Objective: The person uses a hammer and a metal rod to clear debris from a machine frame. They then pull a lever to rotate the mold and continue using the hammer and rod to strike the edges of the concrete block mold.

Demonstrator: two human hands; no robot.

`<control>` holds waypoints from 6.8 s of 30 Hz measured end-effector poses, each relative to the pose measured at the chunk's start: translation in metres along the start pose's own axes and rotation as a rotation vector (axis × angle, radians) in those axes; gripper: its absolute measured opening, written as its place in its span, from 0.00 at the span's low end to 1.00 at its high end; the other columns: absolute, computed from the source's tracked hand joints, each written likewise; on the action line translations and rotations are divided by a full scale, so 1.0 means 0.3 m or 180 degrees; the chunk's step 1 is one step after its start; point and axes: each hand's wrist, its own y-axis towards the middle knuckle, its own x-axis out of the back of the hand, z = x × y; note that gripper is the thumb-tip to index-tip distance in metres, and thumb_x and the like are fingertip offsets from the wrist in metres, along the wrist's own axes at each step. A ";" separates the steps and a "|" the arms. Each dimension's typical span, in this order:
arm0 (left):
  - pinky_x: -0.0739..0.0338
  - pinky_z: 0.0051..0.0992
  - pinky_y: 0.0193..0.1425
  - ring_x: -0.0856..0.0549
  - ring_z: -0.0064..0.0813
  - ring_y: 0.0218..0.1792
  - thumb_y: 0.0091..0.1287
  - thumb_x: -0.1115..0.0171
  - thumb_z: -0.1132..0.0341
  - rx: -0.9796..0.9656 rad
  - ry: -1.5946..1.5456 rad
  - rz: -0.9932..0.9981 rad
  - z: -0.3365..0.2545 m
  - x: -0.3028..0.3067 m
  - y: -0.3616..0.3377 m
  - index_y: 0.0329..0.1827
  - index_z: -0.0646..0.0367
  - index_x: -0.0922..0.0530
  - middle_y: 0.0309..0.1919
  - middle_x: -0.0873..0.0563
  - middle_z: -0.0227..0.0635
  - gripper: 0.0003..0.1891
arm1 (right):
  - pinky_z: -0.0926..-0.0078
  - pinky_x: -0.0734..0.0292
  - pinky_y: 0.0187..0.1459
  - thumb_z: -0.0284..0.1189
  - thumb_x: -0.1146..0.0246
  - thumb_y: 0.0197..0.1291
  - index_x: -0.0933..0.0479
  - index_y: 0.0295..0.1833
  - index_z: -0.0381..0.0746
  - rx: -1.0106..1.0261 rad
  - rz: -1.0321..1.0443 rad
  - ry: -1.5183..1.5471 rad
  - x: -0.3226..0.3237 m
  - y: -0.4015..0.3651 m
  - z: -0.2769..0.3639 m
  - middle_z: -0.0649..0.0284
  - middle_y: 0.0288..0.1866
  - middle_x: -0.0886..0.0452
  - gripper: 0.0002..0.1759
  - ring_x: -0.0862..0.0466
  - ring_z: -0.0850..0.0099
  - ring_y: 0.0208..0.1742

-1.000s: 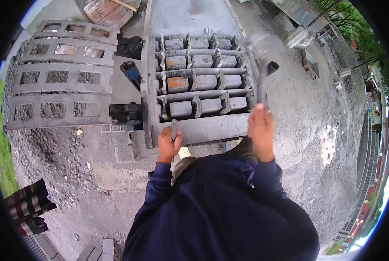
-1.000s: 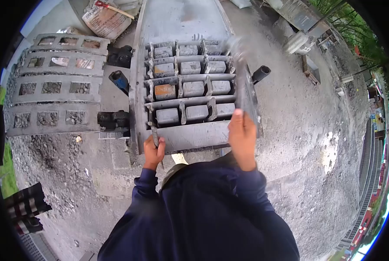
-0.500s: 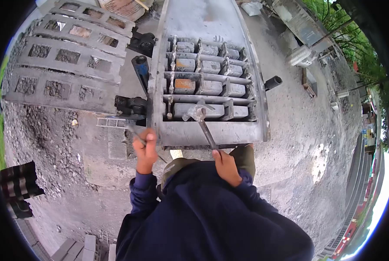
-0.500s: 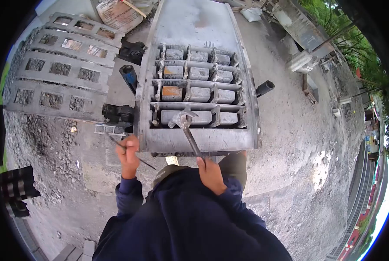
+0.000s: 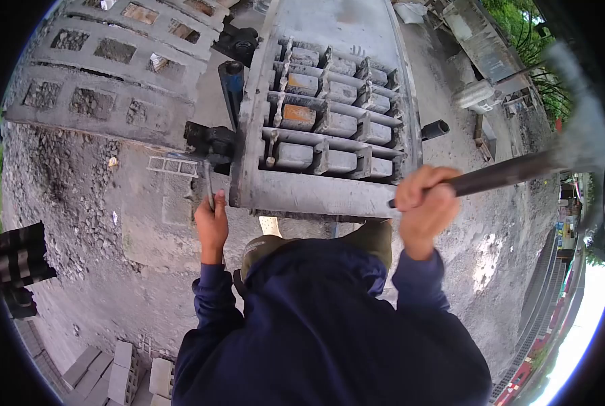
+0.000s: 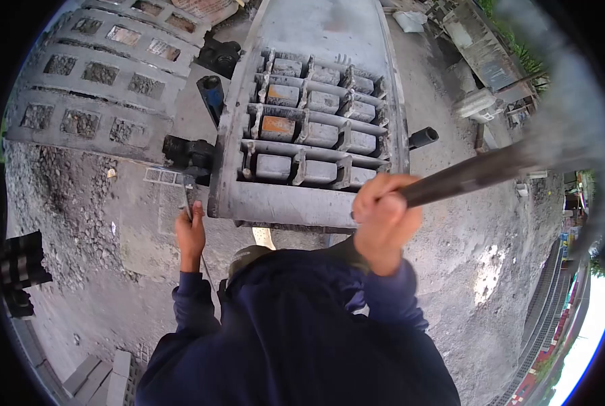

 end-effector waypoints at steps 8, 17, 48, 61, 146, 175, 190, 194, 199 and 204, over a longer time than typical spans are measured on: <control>0.36 0.32 0.22 0.33 0.22 0.17 0.62 0.30 0.51 0.0206 0.0073 -0.0088 0.001 -0.048 -0.033 0.23 0.64 0.26 0.13 0.29 0.33 0.24 | 0.82 0.42 0.14 0.49 0.49 0.72 0.30 0.34 0.39 -0.3320 -0.0509 -0.1679 0.178 -0.323 -0.144 0.71 0.17 0.32 0.24 0.34 0.84 0.13; 0.35 0.33 0.23 0.32 0.25 0.16 0.68 0.36 0.54 -0.0158 0.0027 0.0279 -0.047 -0.049 -0.007 0.20 0.67 0.26 0.12 0.26 0.40 0.25 | 0.81 0.43 0.16 0.63 0.57 0.68 0.36 0.39 0.41 0.0388 -0.0894 -0.0696 0.097 0.156 0.226 0.69 0.18 0.40 0.33 0.40 0.80 0.14; 0.44 0.32 0.22 0.41 0.21 0.20 0.69 0.37 0.55 -0.0199 -0.0255 0.0741 0.071 -0.062 0.024 0.16 0.64 0.36 0.12 0.38 0.33 0.28 | 0.67 0.33 0.23 0.44 0.50 0.74 0.28 0.30 0.35 -0.2468 0.0321 -0.2603 0.237 -0.491 -0.091 0.60 0.18 0.27 0.25 0.25 0.68 0.18; 0.44 0.28 0.24 0.39 0.16 0.22 0.73 0.43 0.51 0.0085 -0.0540 0.0256 0.075 -0.007 -0.060 0.21 0.64 0.27 0.14 0.36 0.24 0.26 | 0.79 0.39 0.18 0.62 0.52 0.67 0.36 0.38 0.39 -0.0144 -0.0420 -0.0458 0.004 0.187 0.193 0.67 0.19 0.37 0.33 0.38 0.78 0.14; 0.35 0.23 0.33 0.30 0.15 0.27 0.72 0.43 0.48 0.1132 -0.0842 0.0596 0.115 0.054 -0.143 0.22 0.62 0.23 0.19 0.25 0.24 0.26 | 0.82 0.47 0.15 0.58 0.56 0.71 0.32 0.32 0.43 -0.1964 -0.0158 -0.0506 0.055 0.069 -0.049 0.75 0.16 0.38 0.29 0.39 0.82 0.13; 0.42 0.24 0.25 0.36 0.14 0.21 0.72 0.43 0.47 0.1214 -0.0493 0.0538 0.236 0.059 -0.156 0.16 0.57 0.32 0.15 0.32 0.21 0.29 | 0.75 0.38 0.21 0.41 0.53 0.75 0.32 0.36 0.38 0.0984 -0.0612 -0.1232 -0.176 0.315 -0.107 0.70 0.19 0.36 0.18 0.34 0.77 0.19; 0.43 0.25 0.25 0.37 0.15 0.21 0.73 0.45 0.46 0.1726 -0.0645 0.0520 0.361 0.067 -0.195 0.17 0.56 0.32 0.16 0.32 0.21 0.28 | 0.80 0.38 0.22 0.53 0.53 0.73 0.31 0.32 0.40 -0.0525 0.0088 -0.1086 -0.217 0.320 0.094 0.72 0.20 0.33 0.28 0.33 0.83 0.20; 0.42 0.24 0.25 0.36 0.15 0.21 0.72 0.44 0.46 0.1701 -0.0742 0.0423 0.368 0.081 -0.197 0.16 0.57 0.32 0.16 0.32 0.22 0.29 | 0.80 0.38 0.22 0.49 0.56 0.75 0.36 0.38 0.40 0.1209 -0.0142 0.0551 -0.288 0.463 0.117 0.67 0.21 0.33 0.23 0.34 0.78 0.19; 0.42 0.23 0.24 0.36 0.15 0.20 0.72 0.43 0.46 0.1707 -0.0723 0.0416 0.415 0.100 -0.229 0.15 0.55 0.32 0.15 0.31 0.21 0.29 | 0.52 0.27 0.36 0.45 0.56 0.74 0.27 0.42 0.30 -0.0057 0.0539 -0.2961 -0.062 -0.060 -0.522 0.39 0.30 0.23 0.26 0.20 0.43 0.32; 0.47 0.23 0.16 0.38 0.13 0.13 0.71 0.43 0.46 0.2042 -0.1006 0.0497 0.353 0.080 -0.218 0.18 0.50 0.30 0.14 0.32 0.19 0.25 | 0.62 0.28 0.33 0.50 0.52 0.72 0.25 0.34 0.32 -0.2899 0.1263 -0.2026 -0.153 -0.081 -0.279 0.52 0.25 0.21 0.30 0.19 0.59 0.29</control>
